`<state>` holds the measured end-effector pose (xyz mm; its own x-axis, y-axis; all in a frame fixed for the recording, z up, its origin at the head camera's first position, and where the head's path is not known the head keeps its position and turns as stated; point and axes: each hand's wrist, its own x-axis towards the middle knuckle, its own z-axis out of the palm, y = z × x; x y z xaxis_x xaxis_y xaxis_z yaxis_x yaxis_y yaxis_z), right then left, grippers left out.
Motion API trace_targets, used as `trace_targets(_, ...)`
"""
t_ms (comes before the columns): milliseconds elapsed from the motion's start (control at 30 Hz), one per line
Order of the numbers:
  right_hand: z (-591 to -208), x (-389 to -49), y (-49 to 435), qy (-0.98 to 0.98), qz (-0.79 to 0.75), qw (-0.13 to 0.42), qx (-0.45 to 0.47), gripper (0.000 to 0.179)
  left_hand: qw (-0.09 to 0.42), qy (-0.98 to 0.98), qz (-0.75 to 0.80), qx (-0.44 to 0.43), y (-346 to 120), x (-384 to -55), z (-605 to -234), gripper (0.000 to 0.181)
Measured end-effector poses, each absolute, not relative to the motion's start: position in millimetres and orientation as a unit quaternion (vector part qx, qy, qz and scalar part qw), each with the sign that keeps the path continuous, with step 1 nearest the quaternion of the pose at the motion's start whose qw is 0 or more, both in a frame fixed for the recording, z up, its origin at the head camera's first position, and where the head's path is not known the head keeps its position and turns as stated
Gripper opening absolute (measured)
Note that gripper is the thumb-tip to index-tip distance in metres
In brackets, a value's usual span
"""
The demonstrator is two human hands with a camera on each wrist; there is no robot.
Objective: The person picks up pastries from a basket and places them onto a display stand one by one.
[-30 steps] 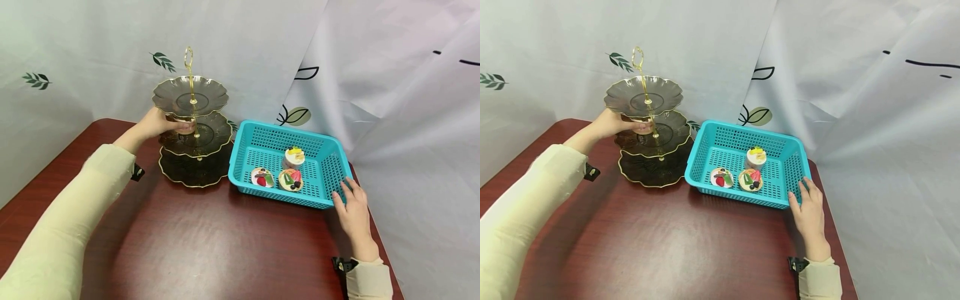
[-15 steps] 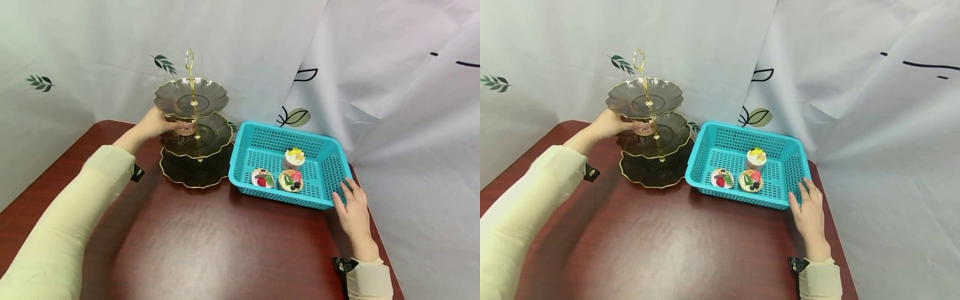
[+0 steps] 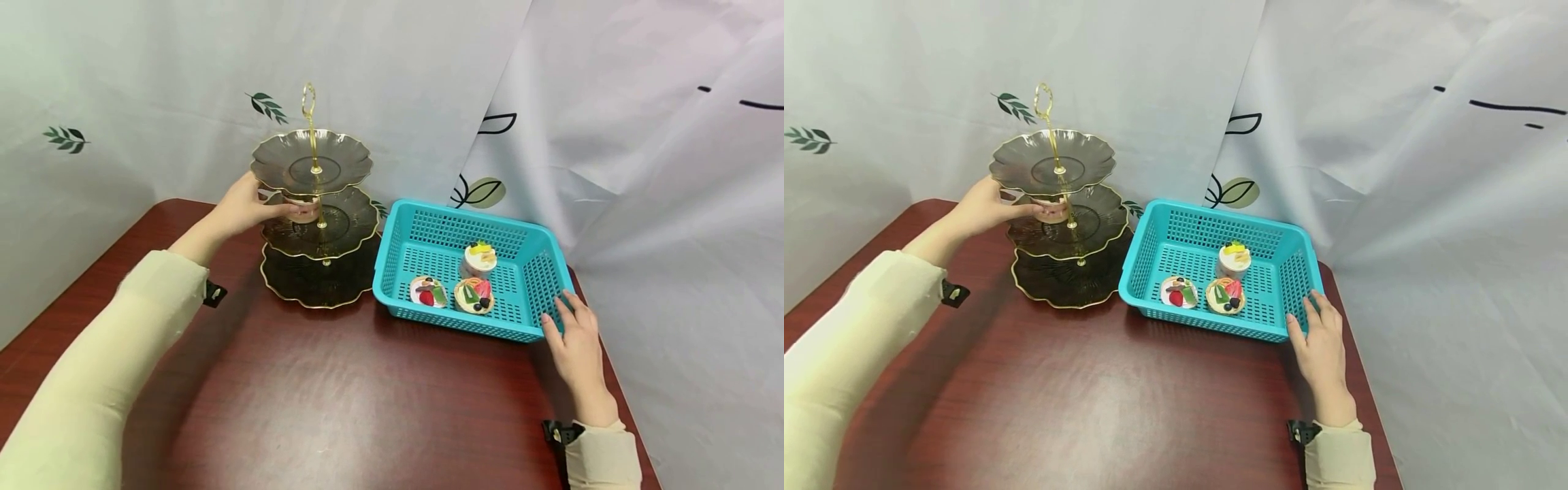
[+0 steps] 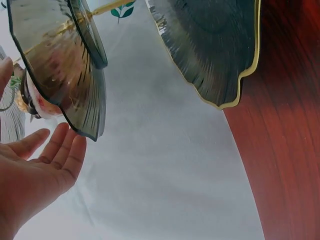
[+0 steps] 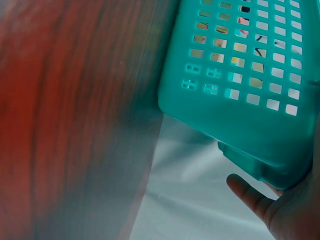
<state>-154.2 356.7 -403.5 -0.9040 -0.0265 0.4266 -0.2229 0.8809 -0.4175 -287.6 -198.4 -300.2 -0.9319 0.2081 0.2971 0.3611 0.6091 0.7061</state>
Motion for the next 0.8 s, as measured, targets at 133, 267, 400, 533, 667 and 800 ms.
trace_targets(133, -403, -155, 356, -0.948, 0.233, 0.208, 0.065, 0.053, 0.106, -0.894, -0.405, -0.161, -199, -285, -303, 0.065)
trace_targets(267, -403, -155, 354, -0.949, 0.232, 0.205, 0.063, 0.053, 0.107, -0.893, -0.41, -0.153, -199, -279, -302, 0.063)
trace_targets(400, -403, -154, 353, -0.95, 0.231, 0.202, 0.06, 0.053, 0.107, -0.893, -0.414, -0.139, -199, -269, -302, 0.061)
trace_targets(533, -402, -154, 353, -0.95, 0.231, 0.202, 0.055, 0.053, 0.114, -0.893, -0.415, -0.13, -194, -261, -302, 0.058)
trace_targets(667, -402, -154, 355, -0.949, 0.231, 0.206, 0.053, 0.053, 0.122, -0.895, -0.413, -0.115, -190, -256, -305, 0.056)
trace_targets(800, -402, -153, 355, -0.949, 0.232, 0.206, 0.052, 0.053, 0.119, -0.892, -0.423, -0.106, -190, -251, -307, 0.057)
